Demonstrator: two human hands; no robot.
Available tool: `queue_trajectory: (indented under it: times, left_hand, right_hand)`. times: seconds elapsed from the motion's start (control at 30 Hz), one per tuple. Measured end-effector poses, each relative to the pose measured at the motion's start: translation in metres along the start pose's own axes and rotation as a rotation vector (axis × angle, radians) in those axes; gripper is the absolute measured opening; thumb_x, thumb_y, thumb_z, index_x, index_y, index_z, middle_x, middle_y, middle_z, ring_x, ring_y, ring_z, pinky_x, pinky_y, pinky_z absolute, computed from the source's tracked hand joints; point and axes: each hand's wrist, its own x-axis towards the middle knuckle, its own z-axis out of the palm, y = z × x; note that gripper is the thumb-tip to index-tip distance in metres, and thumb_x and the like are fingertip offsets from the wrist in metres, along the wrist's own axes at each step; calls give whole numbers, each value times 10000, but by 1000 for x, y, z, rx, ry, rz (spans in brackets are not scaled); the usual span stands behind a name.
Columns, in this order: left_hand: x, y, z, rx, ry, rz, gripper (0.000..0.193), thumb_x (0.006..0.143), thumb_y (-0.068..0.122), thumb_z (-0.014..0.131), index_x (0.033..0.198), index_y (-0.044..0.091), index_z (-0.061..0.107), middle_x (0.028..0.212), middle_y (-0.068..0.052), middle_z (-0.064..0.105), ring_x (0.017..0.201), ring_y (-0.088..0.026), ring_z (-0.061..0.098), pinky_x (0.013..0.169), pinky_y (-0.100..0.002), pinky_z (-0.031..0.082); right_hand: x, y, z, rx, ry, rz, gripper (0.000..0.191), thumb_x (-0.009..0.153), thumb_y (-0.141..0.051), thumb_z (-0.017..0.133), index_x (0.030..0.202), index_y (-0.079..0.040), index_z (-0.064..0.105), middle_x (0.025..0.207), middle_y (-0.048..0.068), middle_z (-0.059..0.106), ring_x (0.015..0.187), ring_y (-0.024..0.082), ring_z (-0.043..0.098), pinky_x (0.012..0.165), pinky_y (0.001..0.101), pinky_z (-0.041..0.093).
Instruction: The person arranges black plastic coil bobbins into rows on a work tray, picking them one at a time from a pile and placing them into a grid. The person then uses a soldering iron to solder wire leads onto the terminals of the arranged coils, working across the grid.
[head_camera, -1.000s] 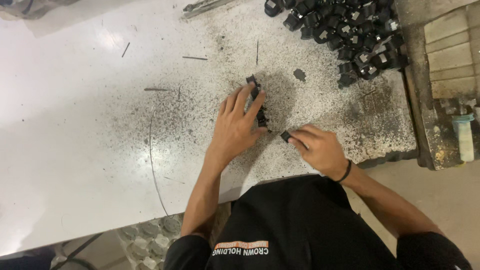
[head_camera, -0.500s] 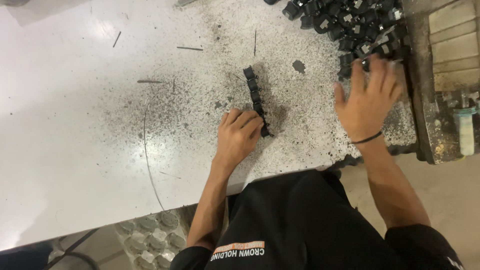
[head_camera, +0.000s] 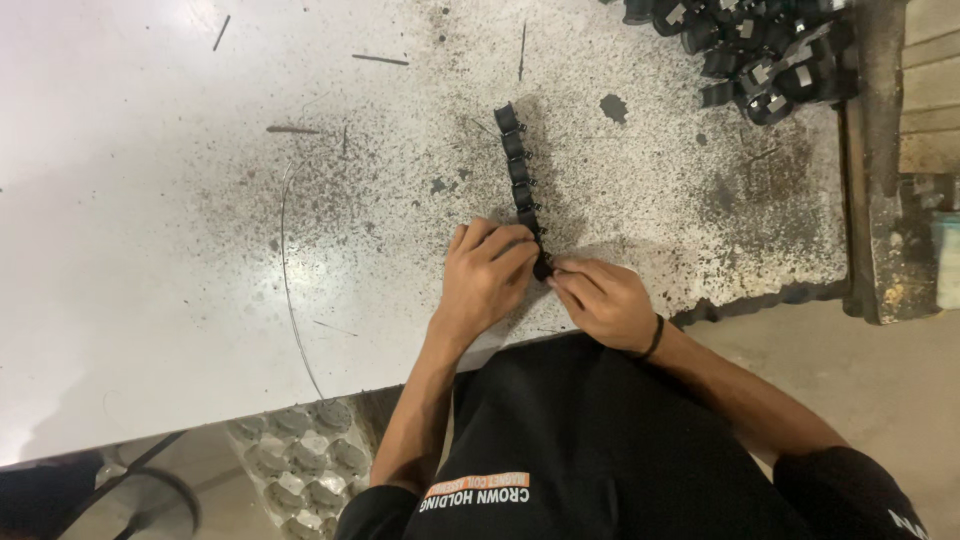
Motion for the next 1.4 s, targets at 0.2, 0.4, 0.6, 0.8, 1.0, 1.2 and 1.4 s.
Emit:
queue_trajectory:
  times: [0.2,0.4,0.6,0.8,1.0,1.2,1.4]
  left_hand:
    - [0,6,-4,81,-12,37,262,767,42,803,1018,89,743,1135,-15,708,1019,-245,615,855,-407,459]
    - [-12,14,-6,103,-2,113,265,781,57,799,1034,99,729,1156,-18,686,1043,-227,618,858,-420,446]
    - [-21,19,9,102,-52,38,277,775,90,799,1041,99,721,1148,-38,666,1008,-245,604,856,-431,447]
    - [-25,13,3,9,-14,8,228,814,104,813,1027,109,731,1159,-6,705,1057,-235,613,881,-413,440]
    - [-20,17,3,32,-27,0,278,747,75,796,1018,109,742,1139,-2,718,1041,-232,618,890,-409,454]
    - [-25,23,1,122,-10,66,292,764,72,797,1050,95,744,1169,-16,701,1050,-234,615,892,-424,451]
    - [-37,28,-2,32,-15,123,227,807,109,819,1010,106,718,1134,-23,666,1029,-228,607,893,-453,440]
  right_hand:
    - [42,71,-49,-414,136,-4,217,1055,-247,747,1097,-37,776,1241,132,730,1108,267,714,960,415,588]
    - [41,138,-100,-819,151,27,223,995,-141,834,1082,-69,641,1350,168,619,1236,356,611,1027,526,453]
    - [23,44,-60,-228,-111,207,188,930,-173,811,994,-37,698,966,131,760,722,214,712,568,314,544]
    - [-13,-4,-26,71,-154,-20,131,877,-109,787,929,-23,702,951,131,754,822,220,748,686,295,608]
    - [-7,-11,-4,-102,-40,-94,97,868,-71,755,894,-18,678,871,138,726,761,251,716,651,331,584]
    - [56,102,-69,-591,145,134,276,1117,-196,744,1299,7,702,1300,193,716,1115,293,712,882,391,620]
    - [57,164,-86,-856,174,24,320,883,-75,777,1160,-55,618,1345,193,564,1289,393,534,1101,539,366]
